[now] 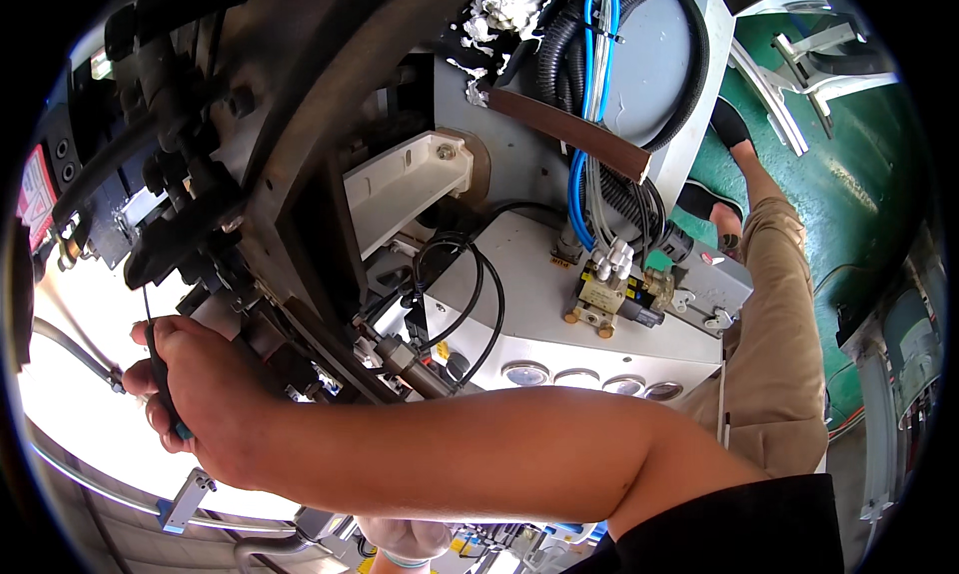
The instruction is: The person uses a thin metal rod and a screwdriver to work on a wood furniture edge-banding machine, cleaning components and tightening screws within the machine's internal mechanism.
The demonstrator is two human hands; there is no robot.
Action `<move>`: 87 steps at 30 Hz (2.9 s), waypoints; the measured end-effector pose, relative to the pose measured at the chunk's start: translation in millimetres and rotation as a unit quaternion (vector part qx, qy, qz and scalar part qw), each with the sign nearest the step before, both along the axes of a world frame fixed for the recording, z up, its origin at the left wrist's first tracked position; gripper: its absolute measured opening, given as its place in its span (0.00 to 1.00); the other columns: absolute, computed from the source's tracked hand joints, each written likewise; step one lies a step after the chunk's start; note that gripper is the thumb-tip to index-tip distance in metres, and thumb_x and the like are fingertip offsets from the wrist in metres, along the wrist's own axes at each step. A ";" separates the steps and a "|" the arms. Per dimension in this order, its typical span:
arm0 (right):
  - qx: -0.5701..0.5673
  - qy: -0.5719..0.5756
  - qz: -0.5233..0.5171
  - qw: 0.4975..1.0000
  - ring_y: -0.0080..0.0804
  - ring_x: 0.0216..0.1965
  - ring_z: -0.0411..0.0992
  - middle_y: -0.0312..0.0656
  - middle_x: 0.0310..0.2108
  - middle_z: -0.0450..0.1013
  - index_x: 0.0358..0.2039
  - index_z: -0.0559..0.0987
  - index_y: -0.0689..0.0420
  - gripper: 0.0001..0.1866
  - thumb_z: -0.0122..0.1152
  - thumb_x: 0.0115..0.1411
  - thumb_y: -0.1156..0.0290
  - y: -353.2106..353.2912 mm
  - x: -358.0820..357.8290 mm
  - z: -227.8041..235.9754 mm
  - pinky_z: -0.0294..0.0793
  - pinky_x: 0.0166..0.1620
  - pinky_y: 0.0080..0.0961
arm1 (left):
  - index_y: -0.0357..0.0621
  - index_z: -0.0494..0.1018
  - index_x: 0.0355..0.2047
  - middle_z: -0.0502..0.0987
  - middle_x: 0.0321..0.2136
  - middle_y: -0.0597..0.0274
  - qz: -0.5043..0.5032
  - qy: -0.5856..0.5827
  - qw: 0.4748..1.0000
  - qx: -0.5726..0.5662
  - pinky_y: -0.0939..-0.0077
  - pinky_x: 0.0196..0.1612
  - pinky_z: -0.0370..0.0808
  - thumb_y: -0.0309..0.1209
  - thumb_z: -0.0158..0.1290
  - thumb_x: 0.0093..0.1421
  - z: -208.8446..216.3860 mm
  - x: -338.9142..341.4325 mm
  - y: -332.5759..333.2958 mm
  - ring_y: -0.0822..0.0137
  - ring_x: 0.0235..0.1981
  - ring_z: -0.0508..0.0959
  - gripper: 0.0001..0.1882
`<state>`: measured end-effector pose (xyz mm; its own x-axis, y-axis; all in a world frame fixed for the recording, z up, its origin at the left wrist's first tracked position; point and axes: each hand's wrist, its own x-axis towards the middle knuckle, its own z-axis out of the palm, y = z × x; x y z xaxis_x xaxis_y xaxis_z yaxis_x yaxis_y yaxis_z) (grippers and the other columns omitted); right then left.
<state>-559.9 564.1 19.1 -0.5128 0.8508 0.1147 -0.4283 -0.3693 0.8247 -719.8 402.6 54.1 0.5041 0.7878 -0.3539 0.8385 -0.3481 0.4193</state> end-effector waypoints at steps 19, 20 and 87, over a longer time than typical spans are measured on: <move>0.032 0.044 -0.013 0.998 0.19 0.15 0.52 0.29 0.26 0.63 0.53 0.67 0.48 0.14 0.33 0.80 0.59 -17.5 -13.0 -9.7 0.51 0.18 0.23 | 0.36 0.82 0.45 0.85 0.40 0.53 -0.025 0.053 0.995 0.078 0.62 0.45 0.80 0.30 0.57 0.63 -1.1 11.4 -0.5 0.54 0.39 0.86 0.14; 0.033 0.039 -0.012 0.999 0.19 0.15 0.52 0.29 0.25 0.63 0.53 0.67 0.48 0.14 0.33 0.80 0.59 -17.2 -12.8 -9.2 0.51 0.19 0.23 | 0.36 0.82 0.45 0.85 0.40 0.53 0.001 0.034 0.997 0.065 0.62 0.45 0.80 0.30 0.57 0.63 -1.8 13.4 0.0 0.54 0.39 0.86 0.14; 0.037 -0.086 0.008 0.996 0.20 0.11 0.53 0.32 0.22 0.62 0.51 0.67 0.55 0.17 0.32 0.80 0.57 -26.7 4.6 -6.4 0.52 0.15 0.24 | 0.34 0.81 0.47 0.85 0.41 0.55 -0.050 0.007 0.998 0.043 0.68 0.40 0.79 0.36 0.57 0.68 -4.3 17.9 6.5 0.61 0.37 0.85 0.16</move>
<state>-555.3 537.5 12.7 -0.5434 0.8351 0.0863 -0.5548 -0.4343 0.7096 -701.9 409.1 49.7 0.5766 0.7618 -0.2953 0.8036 -0.4636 0.3732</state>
